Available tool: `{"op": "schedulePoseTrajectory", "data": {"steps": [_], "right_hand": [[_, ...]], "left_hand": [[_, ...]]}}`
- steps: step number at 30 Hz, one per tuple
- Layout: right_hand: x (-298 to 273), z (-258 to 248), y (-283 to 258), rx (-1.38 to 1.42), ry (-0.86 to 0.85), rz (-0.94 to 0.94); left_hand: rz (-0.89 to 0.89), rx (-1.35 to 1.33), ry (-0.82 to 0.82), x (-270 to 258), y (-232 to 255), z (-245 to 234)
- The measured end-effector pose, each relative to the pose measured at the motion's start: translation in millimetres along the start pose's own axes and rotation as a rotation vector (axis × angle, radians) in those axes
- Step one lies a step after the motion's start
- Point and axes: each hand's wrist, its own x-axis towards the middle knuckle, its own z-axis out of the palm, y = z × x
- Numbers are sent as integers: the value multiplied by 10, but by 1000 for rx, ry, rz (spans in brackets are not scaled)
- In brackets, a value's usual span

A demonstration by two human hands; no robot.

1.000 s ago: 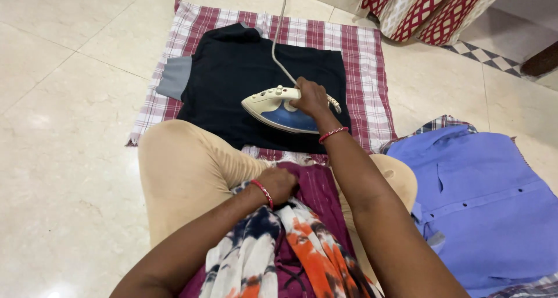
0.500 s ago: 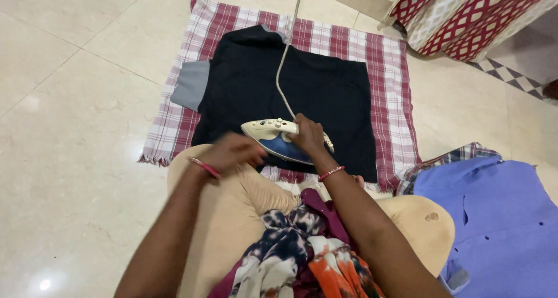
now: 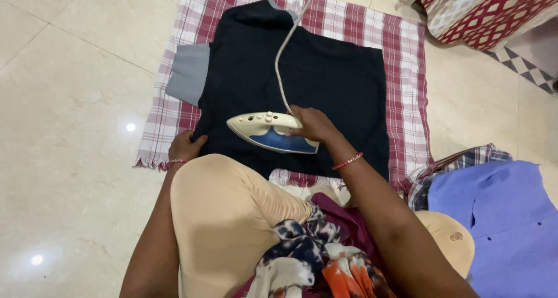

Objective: The person irons a black shirt laid on a checkered cloth on the floor. They use a handheld iron to smooth the fabric, periodically lifting and repositioning the shirt to cover different areas.

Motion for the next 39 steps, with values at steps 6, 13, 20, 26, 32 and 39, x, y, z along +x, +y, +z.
{"op": "schedulePoseTrajectory", "data": {"steps": [6, 13, 20, 26, 32, 39], "right_hand": [[331, 54, -247, -32, -97, -96], [210, 59, -137, 20, -140, -78], [226, 153, -445, -6, -48, -120], [171, 216, -541, -2, 67, -8], [131, 253, -496, 26, 127, 201], [221, 263, -588, -13, 199, 243]], "left_hand": [[165, -144, 23, 148, -271, 67], [76, -208, 30, 115, -366, 78], [94, 1, 121, 135, -285, 111], [30, 28, 69, -8, -117, 6], [41, 19, 73, -35, -53, -21], [25, 39, 32, 84, -138, 16]]}}
